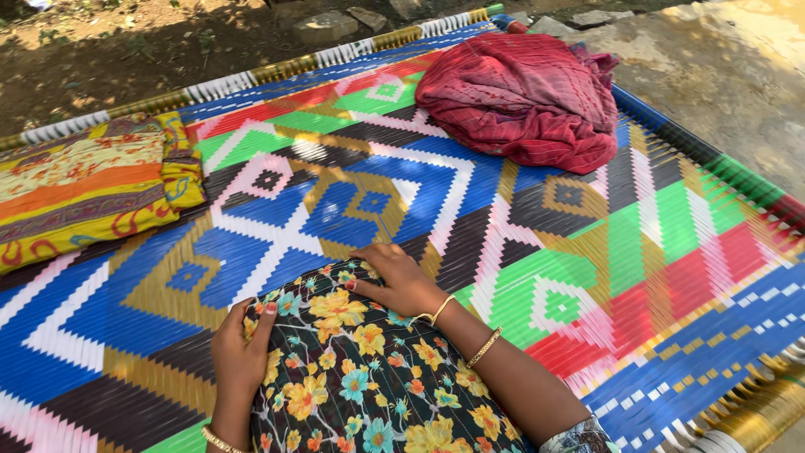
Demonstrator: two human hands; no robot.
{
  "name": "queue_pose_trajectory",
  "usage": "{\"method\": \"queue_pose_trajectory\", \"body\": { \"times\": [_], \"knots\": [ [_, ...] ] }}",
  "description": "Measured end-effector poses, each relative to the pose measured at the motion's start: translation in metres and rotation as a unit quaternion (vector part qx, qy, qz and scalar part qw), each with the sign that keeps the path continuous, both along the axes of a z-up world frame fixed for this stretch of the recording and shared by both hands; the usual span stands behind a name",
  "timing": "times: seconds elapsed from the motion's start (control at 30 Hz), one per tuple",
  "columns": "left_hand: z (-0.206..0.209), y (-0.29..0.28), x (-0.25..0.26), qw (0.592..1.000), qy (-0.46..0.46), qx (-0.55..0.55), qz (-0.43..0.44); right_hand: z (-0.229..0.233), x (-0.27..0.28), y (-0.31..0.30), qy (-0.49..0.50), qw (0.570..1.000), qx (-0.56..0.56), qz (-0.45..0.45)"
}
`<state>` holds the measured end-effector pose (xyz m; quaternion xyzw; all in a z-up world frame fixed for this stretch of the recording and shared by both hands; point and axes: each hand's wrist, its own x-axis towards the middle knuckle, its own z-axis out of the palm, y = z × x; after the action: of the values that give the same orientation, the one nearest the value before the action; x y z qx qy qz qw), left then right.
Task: The person folds a floral patterned fabric by hand on a woven cot, aligning the edges and smoothing the material before setting it aside.
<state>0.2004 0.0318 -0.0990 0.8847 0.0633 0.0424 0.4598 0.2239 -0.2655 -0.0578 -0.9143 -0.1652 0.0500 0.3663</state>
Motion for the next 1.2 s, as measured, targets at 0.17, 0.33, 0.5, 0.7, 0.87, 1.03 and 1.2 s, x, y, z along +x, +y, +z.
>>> {"method": "queue_pose_trajectory", "body": {
  "times": [0.17, 0.33, 0.5, 0.7, 0.87, 1.03, 1.2],
  "knots": [
    [-0.011, 0.005, 0.002, 0.999, -0.025, 0.040, -0.001, 0.000, -0.001, 0.001, 0.010, 1.000, -0.012, -0.010],
    [-0.015, 0.007, 0.003, 0.998, 0.042, 0.050, 0.021, 0.003, -0.003, 0.003, 0.032, 0.999, -0.021, -0.024],
    [-0.011, 0.005, 0.001, 0.997, 0.049, 0.044, 0.027, 0.003, -0.001, 0.003, 0.026, 0.999, -0.027, -0.022],
    [-0.026, 0.014, 0.003, 0.997, 0.028, 0.073, 0.018, 0.002, -0.003, 0.002, 0.034, 0.999, -0.014, -0.027],
    [-0.052, 0.030, 0.006, 0.996, -0.036, 0.085, -0.014, -0.001, -0.001, 0.003, 0.024, 0.999, -0.014, -0.029],
    [-0.090, 0.048, 0.014, 0.998, -0.003, 0.058, 0.003, -0.008, -0.001, 0.002, 0.021, 0.999, -0.021, -0.033],
    [-0.145, 0.078, 0.024, 0.999, -0.038, -0.020, -0.021, -0.012, -0.001, 0.003, 0.011, 0.999, -0.015, -0.040]
  ]
}}
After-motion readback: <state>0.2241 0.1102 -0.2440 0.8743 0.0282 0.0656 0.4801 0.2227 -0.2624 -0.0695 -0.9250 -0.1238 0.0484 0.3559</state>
